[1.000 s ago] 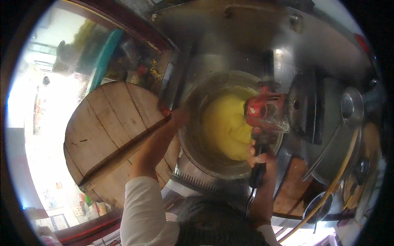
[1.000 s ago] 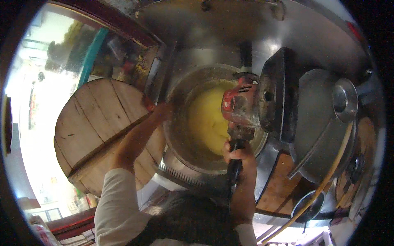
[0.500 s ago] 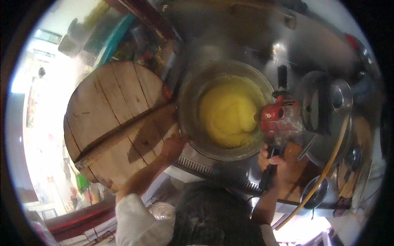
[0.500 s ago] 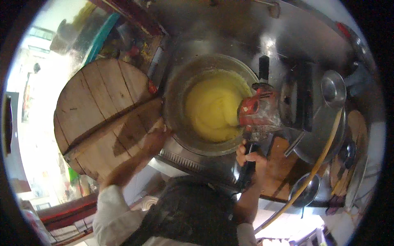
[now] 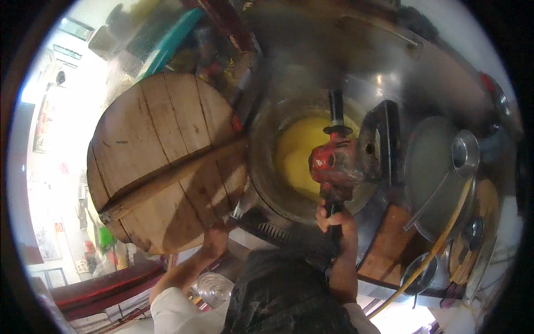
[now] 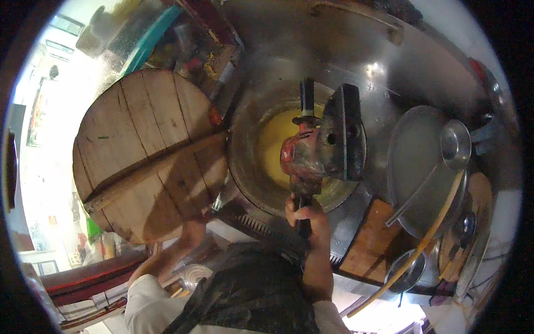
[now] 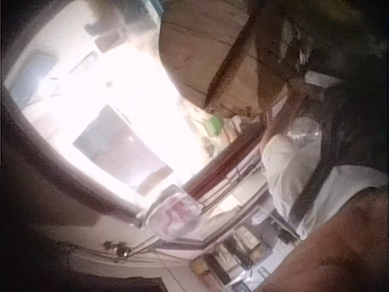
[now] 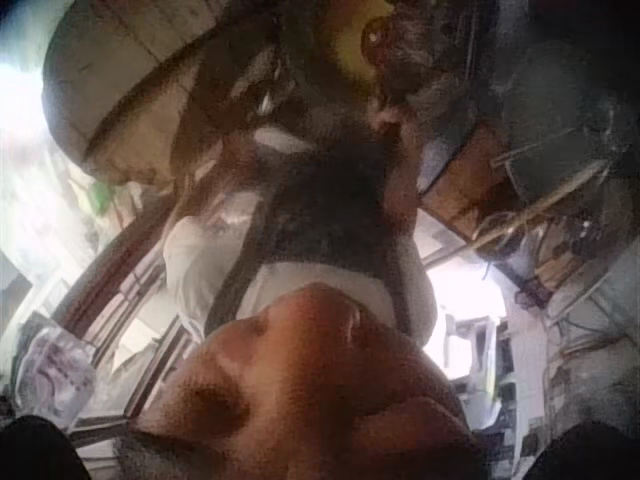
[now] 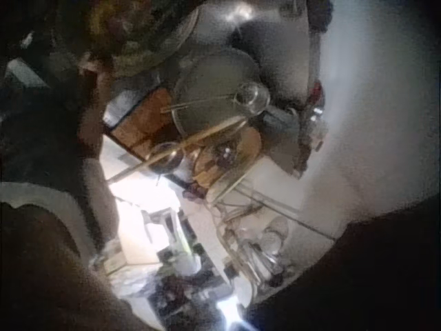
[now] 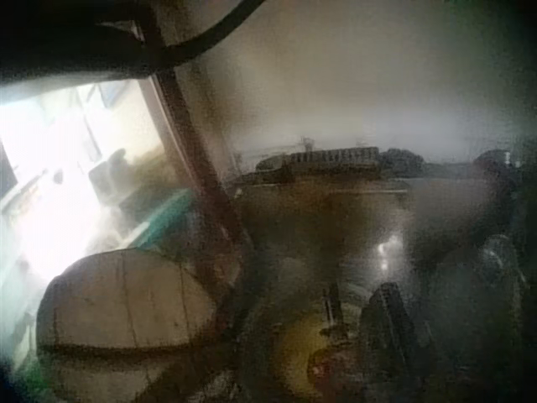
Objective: The person uses a handheld electric mixer to blend a yellow mixture in a large metal bowl. They hold the mixer with both hands, moving it around the bowl to ensure the contents are thoroughly combined. The person occasionally uses a wooden spatula to scrape the sides of the bowl and assist in the mixing process.
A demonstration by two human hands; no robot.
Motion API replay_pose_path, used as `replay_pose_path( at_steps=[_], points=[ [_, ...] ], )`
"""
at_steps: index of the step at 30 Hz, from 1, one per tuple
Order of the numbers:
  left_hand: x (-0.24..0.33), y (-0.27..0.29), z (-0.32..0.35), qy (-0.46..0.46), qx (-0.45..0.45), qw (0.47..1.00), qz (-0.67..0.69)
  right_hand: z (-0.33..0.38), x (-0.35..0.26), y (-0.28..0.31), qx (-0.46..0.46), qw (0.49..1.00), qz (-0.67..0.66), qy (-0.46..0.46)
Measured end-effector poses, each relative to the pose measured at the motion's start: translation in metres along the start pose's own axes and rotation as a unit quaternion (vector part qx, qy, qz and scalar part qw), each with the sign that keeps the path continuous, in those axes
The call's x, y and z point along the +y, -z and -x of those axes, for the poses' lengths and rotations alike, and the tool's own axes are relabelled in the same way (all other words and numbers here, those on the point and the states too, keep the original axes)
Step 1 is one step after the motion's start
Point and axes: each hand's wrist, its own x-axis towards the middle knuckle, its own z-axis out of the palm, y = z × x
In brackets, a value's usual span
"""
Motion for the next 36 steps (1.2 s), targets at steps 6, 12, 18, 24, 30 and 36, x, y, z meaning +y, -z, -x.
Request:
replay_pose_path(
  at_steps=[6,12,18,24,30,36],
  points=[
    [-0.056,-0.036,0.061,0.215,-0.122,0.969,-0.023,-0.048,-0.021,0.004,-0.005,0.999,0.051,0.017],
    [-0.067,-0.057,0.039,0.088,-0.172,0.947,-0.258,-0.054,-0.042,-0.002,0.019,0.988,0.149,0.039],
    [-0.06,-0.05,0.007,0.084,-0.268,0.878,-0.387,-0.044,-0.047,-0.002,0.057,0.973,0.218,0.048],
    [0.065,-0.068,-0.236,0.106,-0.112,0.958,0.243,-0.012,-0.046,-0.018,0.092,0.976,0.175,0.09],
    [0.204,-0.148,-0.357,0.067,-0.311,0.807,0.498,0.033,-0.047,-0.007,0.123,0.981,0.141,0.042],
    [0.196,-0.132,-0.333,0.187,-0.297,0.659,0.665,0.063,-0.047,-0.025,0.112,0.985,0.132,0.016]
  ],
)
